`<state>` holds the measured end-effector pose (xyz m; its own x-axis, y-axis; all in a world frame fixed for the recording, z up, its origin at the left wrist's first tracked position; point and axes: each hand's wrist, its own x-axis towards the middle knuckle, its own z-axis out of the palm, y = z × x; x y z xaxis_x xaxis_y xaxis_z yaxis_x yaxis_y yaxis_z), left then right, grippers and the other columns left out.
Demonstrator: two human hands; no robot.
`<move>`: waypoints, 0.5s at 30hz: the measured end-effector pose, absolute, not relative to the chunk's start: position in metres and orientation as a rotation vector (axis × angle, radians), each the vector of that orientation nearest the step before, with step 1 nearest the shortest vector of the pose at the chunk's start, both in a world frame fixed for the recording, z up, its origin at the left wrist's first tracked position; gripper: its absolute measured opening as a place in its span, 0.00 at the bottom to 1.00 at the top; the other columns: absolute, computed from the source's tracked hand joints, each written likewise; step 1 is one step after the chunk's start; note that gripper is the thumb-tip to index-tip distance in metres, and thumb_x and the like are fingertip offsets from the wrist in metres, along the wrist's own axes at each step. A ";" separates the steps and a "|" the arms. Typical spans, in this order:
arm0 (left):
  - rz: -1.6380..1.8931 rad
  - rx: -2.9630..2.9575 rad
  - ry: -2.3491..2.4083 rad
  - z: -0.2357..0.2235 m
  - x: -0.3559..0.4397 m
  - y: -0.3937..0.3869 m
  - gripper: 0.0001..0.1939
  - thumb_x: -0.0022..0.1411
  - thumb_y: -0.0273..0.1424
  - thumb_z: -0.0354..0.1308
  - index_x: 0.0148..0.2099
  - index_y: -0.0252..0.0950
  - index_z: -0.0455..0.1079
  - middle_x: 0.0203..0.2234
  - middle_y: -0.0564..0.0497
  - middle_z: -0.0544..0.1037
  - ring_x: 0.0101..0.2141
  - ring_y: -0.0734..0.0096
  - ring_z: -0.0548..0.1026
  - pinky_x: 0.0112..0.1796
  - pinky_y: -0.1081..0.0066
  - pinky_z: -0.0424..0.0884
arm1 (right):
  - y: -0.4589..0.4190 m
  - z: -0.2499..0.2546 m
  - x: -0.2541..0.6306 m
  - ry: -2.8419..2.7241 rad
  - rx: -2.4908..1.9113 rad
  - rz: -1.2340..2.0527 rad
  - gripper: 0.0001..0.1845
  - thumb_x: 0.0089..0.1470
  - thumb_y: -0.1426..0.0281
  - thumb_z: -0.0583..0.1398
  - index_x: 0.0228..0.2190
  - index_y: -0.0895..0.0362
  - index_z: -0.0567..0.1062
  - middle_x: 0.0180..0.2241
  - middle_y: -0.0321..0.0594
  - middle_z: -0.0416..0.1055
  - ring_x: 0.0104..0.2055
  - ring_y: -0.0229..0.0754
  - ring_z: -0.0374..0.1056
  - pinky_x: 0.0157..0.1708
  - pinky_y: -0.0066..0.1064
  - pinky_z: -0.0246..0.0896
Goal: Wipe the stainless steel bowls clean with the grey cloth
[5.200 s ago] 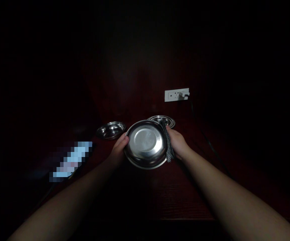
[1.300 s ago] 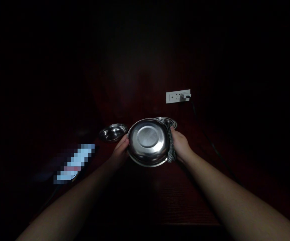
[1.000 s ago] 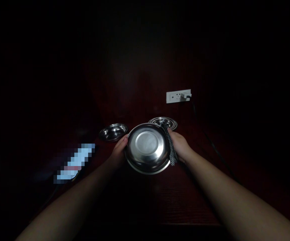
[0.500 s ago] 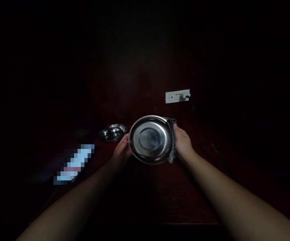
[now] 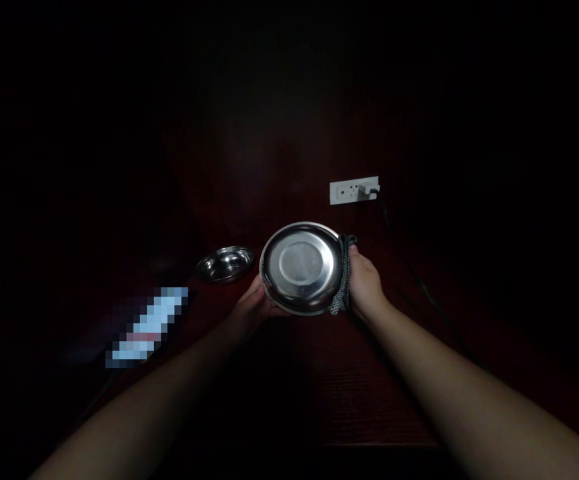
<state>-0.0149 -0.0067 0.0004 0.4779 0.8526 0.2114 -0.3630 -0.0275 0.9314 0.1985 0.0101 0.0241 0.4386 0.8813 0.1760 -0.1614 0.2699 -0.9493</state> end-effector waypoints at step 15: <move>1.099 1.242 0.519 0.005 -0.015 -0.010 0.32 0.56 0.42 0.57 0.61 0.41 0.54 0.48 0.42 0.70 0.39 0.60 0.75 0.34 0.64 0.73 | 0.011 0.023 0.199 -0.795 -1.076 0.849 0.27 0.39 0.44 0.61 0.23 0.58 0.73 0.21 0.34 0.70 0.26 0.39 0.65 0.28 0.31 0.60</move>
